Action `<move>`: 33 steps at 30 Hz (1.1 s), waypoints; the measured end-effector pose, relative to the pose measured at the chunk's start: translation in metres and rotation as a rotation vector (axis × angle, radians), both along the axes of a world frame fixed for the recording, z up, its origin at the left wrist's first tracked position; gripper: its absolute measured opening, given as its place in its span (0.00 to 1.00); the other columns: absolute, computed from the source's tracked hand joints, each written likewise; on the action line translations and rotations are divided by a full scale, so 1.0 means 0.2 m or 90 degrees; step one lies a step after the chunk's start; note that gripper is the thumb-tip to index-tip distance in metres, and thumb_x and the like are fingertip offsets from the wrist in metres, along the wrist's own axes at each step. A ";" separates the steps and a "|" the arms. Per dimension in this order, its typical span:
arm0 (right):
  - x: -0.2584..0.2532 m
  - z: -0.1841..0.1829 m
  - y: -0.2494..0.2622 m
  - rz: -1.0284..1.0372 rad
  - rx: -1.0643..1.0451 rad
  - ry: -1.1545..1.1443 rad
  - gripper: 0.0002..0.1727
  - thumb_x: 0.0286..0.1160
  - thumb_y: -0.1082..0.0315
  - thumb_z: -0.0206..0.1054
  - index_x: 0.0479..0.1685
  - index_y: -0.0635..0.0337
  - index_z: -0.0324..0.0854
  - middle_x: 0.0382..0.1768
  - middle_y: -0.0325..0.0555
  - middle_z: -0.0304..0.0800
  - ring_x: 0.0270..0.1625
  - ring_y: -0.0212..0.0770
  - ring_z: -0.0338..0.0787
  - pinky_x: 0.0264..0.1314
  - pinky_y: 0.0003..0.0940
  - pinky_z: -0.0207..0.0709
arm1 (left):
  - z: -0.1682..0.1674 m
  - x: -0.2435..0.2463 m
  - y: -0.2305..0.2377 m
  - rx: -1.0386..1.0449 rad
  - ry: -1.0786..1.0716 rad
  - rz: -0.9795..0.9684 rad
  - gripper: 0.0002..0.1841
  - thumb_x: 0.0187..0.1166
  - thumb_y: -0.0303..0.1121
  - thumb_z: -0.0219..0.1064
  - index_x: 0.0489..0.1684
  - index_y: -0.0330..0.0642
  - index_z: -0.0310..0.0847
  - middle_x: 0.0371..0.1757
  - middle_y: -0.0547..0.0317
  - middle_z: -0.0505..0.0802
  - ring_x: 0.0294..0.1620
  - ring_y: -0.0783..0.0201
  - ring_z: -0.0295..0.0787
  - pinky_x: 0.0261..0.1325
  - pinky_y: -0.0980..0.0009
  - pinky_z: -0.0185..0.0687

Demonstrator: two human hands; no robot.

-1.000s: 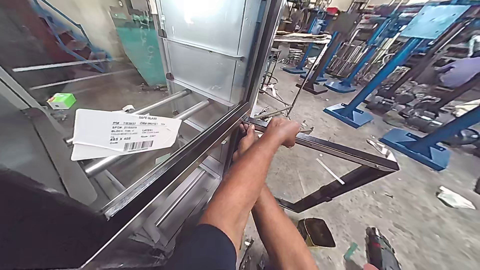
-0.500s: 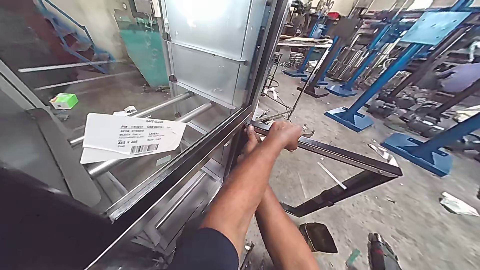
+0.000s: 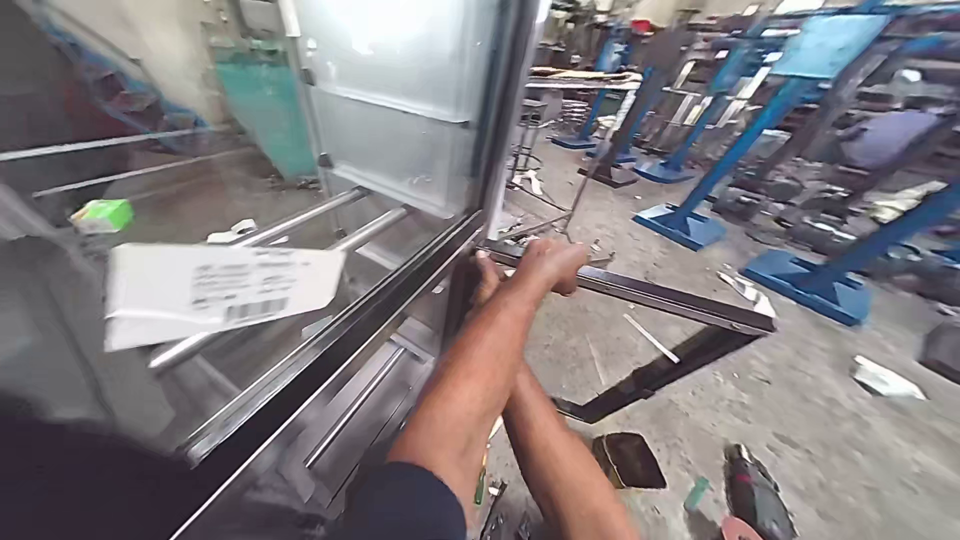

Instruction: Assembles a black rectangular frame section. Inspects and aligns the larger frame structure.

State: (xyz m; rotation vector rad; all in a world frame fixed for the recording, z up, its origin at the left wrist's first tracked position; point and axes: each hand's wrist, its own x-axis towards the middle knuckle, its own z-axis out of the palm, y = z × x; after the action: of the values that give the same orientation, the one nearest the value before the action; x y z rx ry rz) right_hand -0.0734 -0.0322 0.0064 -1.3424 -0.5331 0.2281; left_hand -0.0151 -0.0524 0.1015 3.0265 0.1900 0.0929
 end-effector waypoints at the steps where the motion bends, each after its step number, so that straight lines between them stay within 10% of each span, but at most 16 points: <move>1: 0.00 0.07 -0.06 0.038 -0.074 -0.010 0.19 0.92 0.63 0.57 0.58 0.72 0.84 0.52 0.56 0.92 0.56 0.38 0.90 0.64 0.33 0.81 | 0.01 0.01 -0.01 0.007 0.016 -0.004 0.18 0.67 0.47 0.80 0.48 0.47 0.89 0.50 0.48 0.93 0.55 0.43 0.90 0.49 0.33 0.82; 12: -0.02 0.28 -0.12 0.143 -0.083 0.233 0.21 0.96 0.66 0.46 0.69 0.73 0.77 0.60 0.57 0.91 0.59 0.34 0.89 0.66 0.28 0.77 | 0.00 0.08 0.01 0.026 0.043 0.036 0.21 0.61 0.50 0.81 0.49 0.50 0.89 0.49 0.48 0.94 0.54 0.42 0.91 0.48 0.33 0.83; 18: -0.06 0.24 -0.09 0.001 -0.089 0.139 0.19 0.94 0.65 0.54 0.51 0.72 0.86 0.45 0.53 0.92 0.48 0.32 0.87 0.58 0.30 0.77 | -0.01 0.06 0.00 0.034 0.030 0.032 0.21 0.62 0.50 0.81 0.52 0.54 0.91 0.50 0.50 0.95 0.55 0.42 0.91 0.47 0.32 0.82; 23: -0.07 0.22 -0.15 0.094 -0.046 0.257 0.25 0.98 0.61 0.42 0.59 0.73 0.80 0.36 0.49 0.87 0.34 0.28 0.83 0.46 0.24 0.79 | -0.02 0.08 0.01 0.040 0.031 0.039 0.20 0.60 0.51 0.81 0.47 0.54 0.91 0.48 0.51 0.95 0.53 0.43 0.91 0.46 0.33 0.83; 28: 0.00 -0.50 -0.38 -0.128 0.260 0.575 0.17 0.90 0.55 0.50 0.32 0.53 0.71 0.17 0.34 0.70 0.12 0.27 0.64 0.13 0.21 0.60 | -0.03 0.07 0.03 0.038 0.035 0.029 0.21 0.63 0.51 0.80 0.53 0.54 0.89 0.48 0.49 0.94 0.53 0.42 0.91 0.46 0.33 0.82; 33: -0.02 -0.90 -0.69 -0.236 0.199 0.701 0.03 0.77 0.78 0.59 0.44 0.66 0.74 0.30 0.50 0.78 0.25 0.39 0.78 0.26 0.33 0.79 | -0.02 0.10 0.05 0.032 0.064 0.011 0.26 0.64 0.50 0.80 0.64 0.60 0.85 0.56 0.49 0.93 0.60 0.41 0.90 0.52 0.30 0.82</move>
State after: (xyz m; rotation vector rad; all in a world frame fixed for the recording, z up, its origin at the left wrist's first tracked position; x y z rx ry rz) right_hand -0.0768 -0.1702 -0.1743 -0.8109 0.5830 0.5009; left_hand 0.0056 -0.0422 0.0967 3.0822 0.2267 -0.0537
